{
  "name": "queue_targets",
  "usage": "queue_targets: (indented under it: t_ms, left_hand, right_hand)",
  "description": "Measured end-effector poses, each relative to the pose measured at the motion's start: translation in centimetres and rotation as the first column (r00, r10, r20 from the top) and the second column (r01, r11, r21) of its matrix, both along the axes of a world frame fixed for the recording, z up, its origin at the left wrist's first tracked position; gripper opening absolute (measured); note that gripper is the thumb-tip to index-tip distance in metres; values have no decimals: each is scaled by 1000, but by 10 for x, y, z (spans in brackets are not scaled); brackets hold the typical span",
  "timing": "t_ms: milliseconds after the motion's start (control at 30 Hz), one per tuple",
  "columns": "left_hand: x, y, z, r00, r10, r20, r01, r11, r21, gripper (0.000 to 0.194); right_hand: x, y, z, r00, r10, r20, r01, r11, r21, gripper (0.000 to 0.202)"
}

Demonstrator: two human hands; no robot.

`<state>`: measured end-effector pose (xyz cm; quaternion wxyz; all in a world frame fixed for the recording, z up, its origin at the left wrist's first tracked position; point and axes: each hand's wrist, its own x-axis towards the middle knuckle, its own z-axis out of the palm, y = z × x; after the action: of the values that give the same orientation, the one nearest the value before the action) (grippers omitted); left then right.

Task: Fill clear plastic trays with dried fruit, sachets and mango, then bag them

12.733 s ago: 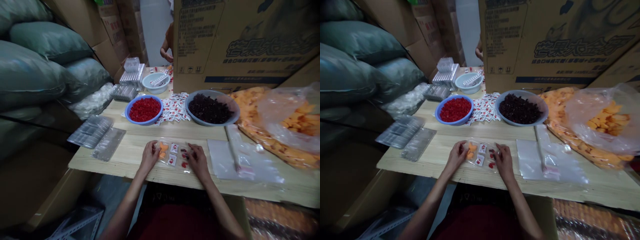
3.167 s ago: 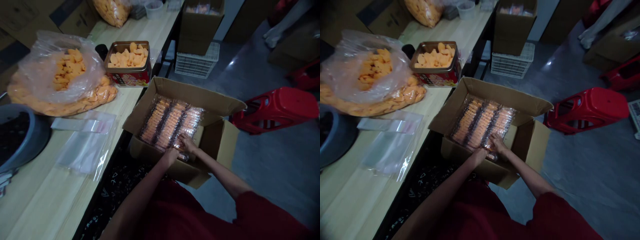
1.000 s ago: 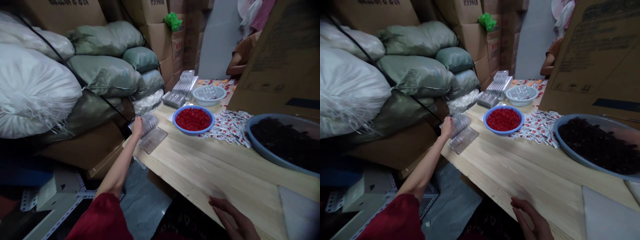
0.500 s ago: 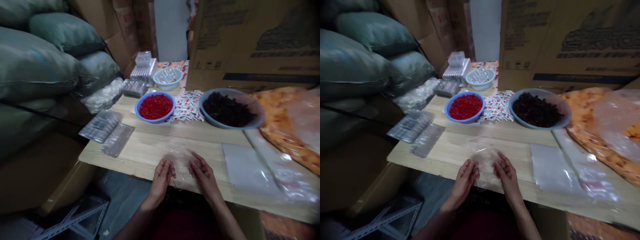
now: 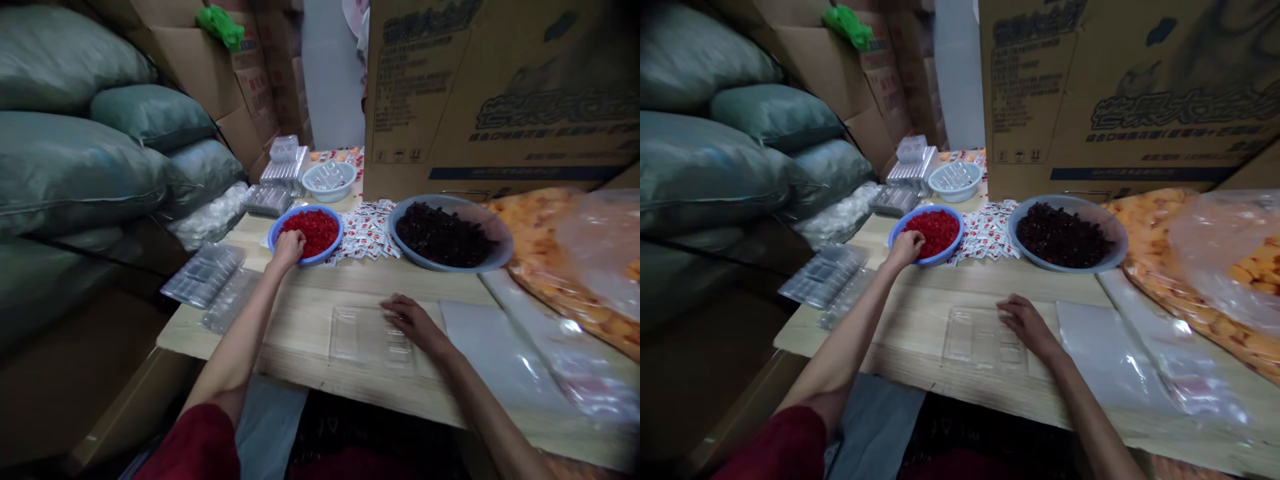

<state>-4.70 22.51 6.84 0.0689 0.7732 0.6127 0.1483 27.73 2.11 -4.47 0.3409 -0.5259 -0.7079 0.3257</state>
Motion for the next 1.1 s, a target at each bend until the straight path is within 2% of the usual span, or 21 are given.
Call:
queue_targets:
  t_ms: [100,167,233,333,400,467,500,567,633,700,767,833,900,1000,1100]
  left_hand:
    - [7,33,-17,999,17,-38,-20,997,-70,2]
    - [4,41,-26,999,21,-47,-25,994,-104,10]
    - [-3,43,-30,1000,6,-24,-9,993,-116,16]
    - [-14,41,-34,994,-14,104,19,999,-50,17]
    - [-19,39,-36,971,-8,240,-2,999,41,15]
    - [-20,38,-37,929,0,369,-46,992,115,12]
    - [-21,38,-37,908,1,419,-62,989,133,13]
    - [-19,35,-36,862,-3,507,-82,986,144,22]
    - [-15,27,-33,811,-4,585,-91,987,132,28]
    - [-7,9,-29,766,-4,643,-91,989,114,27]
    - [7,-21,-25,712,-35,701,-45,994,95,29]
    - [27,-58,-22,667,-104,738,69,995,78,27]
    - [53,-97,-23,678,-191,709,212,975,60,18]
    - [93,-147,-35,685,-308,660,382,924,35,16]
    - [126,-176,-56,679,-381,628,503,864,-20,18]
  right_hand:
    - [2,-6,-1,997,-68,31,66,996,55,31]
    - [6,-16,5,990,-129,49,125,989,75,32]
    - [12,-27,19,980,-189,62,184,980,70,31]
    - [33,-28,54,961,-274,36,270,959,89,27]
    - [55,-10,77,925,-379,5,374,916,146,25]
    - [80,21,95,844,-536,29,518,827,217,24]
    - [92,40,100,802,-586,114,554,802,223,24]
    - [109,81,102,694,-572,437,586,802,117,20]
    - [116,116,95,644,-553,528,617,784,69,16]
    - [114,142,84,616,-551,563,644,764,44,15]
    - [110,156,73,589,-560,583,669,742,37,20]
    - [109,161,65,575,-573,584,688,725,35,21]
    - [112,161,63,577,-587,568,699,715,28,16]
    - [124,155,67,597,-605,526,697,717,34,10]
    - [132,137,77,643,-661,387,687,721,89,12]
